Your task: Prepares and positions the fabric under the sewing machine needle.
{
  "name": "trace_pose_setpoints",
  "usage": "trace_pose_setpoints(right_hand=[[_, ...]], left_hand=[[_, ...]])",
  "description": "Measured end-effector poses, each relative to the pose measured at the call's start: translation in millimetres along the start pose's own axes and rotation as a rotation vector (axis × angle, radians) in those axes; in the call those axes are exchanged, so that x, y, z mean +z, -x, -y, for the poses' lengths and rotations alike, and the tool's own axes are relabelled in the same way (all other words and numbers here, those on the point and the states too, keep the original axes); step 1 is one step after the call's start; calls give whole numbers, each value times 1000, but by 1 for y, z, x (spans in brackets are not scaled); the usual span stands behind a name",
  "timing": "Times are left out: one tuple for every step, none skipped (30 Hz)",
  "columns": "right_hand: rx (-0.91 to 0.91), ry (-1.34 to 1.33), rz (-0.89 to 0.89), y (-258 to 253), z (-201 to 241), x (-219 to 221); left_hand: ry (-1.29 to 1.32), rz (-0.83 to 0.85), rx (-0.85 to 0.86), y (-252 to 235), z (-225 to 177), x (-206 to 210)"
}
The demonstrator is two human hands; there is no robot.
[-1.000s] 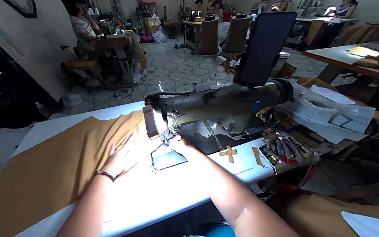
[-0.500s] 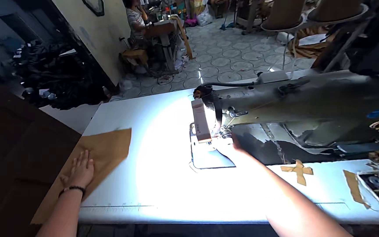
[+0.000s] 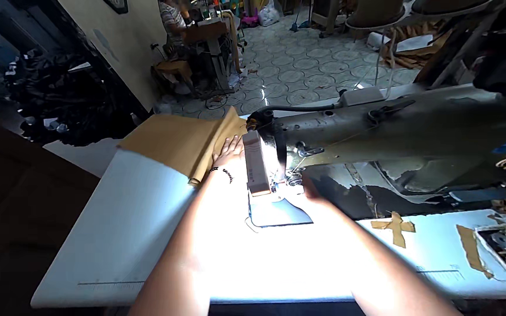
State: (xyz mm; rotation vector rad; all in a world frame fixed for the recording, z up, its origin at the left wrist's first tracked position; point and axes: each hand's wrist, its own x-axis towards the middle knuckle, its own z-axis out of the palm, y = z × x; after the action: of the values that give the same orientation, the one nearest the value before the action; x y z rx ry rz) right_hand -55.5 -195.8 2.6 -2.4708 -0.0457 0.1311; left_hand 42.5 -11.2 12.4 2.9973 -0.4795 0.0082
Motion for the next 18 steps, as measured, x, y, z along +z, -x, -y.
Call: trace_pose_setpoints(right_hand=[[-14,4,-7,0,0,0],[-19,11,-14,0,0,0],[-11,20,-25,0,1,0],[14,32,-37,1,2,-1],[36,37,-67,2,4,-3],[45,31,-114,4,5,-4],[55,22,-150,4,7,-3],[66,12,-173,5,8,-2],[83,2,-188,5,10,0],[102,-8,-200,5,11,1],[122,-18,-218,4,12,3],[128,-33,-241,4,10,6],[105,-61,-271,7,6,9],[56,-95,-292,12,0,8],[-1,-124,-300,23,-8,4],[-34,-122,-309,41,-17,-5],[-63,-38,-362,63,-29,-12],[-86,63,-446,88,-47,-16]], left_hand=[[50,-3,-23,5,15,-6],[42,91,-109,13,29,-21],[20,178,-213,18,45,-30],[-9,237,-287,23,65,-30],[1,278,-318,33,83,-28],[27,298,-310,48,98,-23],[52,291,-278,67,108,-18],[49,253,-229,88,113,-11],[28,205,-172,107,113,-6],[9,177,-124,122,110,-3],[-5,172,-94,135,104,-2],[-15,187,-75,147,97,-1],[-15,202,-63,159,90,-1],[11,195,-47,173,84,-2],[60,149,-19,191,81,-1],[131,76,23,211,78,2],[177,28,75,233,76,5],[206,-9,130,255,76,10]])
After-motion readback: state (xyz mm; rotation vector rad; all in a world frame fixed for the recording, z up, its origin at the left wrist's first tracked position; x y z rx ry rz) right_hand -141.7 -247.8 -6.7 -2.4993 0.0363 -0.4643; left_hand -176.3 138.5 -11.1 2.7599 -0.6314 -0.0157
